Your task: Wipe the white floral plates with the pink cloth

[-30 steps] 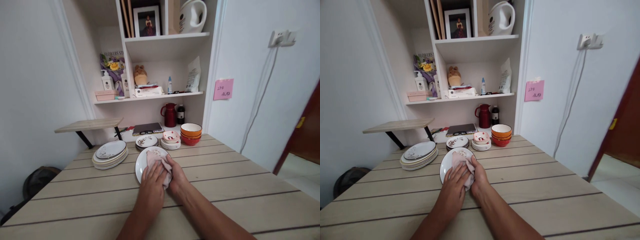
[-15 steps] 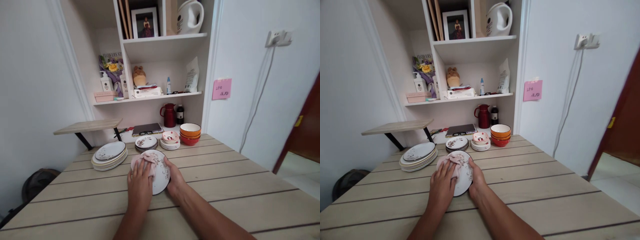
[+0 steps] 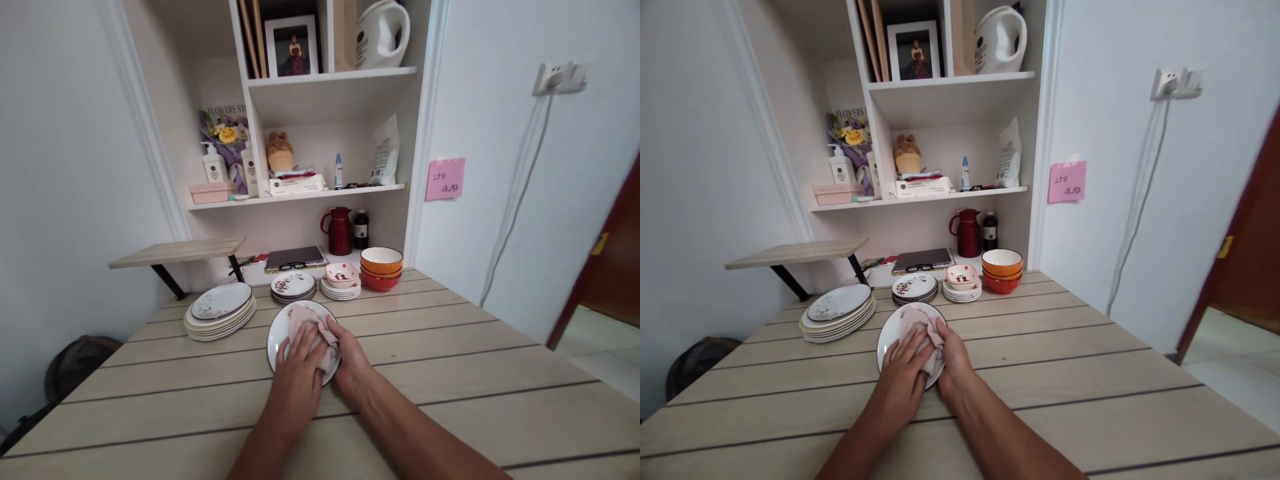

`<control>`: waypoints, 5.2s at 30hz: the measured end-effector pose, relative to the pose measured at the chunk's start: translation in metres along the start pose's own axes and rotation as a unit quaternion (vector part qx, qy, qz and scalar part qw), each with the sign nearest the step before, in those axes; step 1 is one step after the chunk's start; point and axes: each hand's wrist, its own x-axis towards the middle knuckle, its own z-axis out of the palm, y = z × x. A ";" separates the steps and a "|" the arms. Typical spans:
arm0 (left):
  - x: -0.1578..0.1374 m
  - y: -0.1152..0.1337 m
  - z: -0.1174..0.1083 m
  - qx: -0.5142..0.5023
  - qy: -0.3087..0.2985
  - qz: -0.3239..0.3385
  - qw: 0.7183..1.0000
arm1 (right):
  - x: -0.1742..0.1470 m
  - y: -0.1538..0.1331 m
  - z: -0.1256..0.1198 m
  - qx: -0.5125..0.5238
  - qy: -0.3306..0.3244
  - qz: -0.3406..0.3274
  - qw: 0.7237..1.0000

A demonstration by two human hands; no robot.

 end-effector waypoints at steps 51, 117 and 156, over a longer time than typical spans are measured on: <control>0.001 -0.002 -0.003 -0.004 0.002 -0.074 0.997 | 0.002 -0.003 -0.002 0.011 0.002 -0.010 1.000; -0.003 -0.007 0.008 0.039 0.095 -0.112 0.988 | 0.009 -0.002 -0.017 -0.002 -0.032 -0.004 0.999; -0.009 0.005 0.003 -0.049 0.029 0.044 0.997 | 0.005 -0.004 -0.012 -0.023 -0.017 0.009 1.000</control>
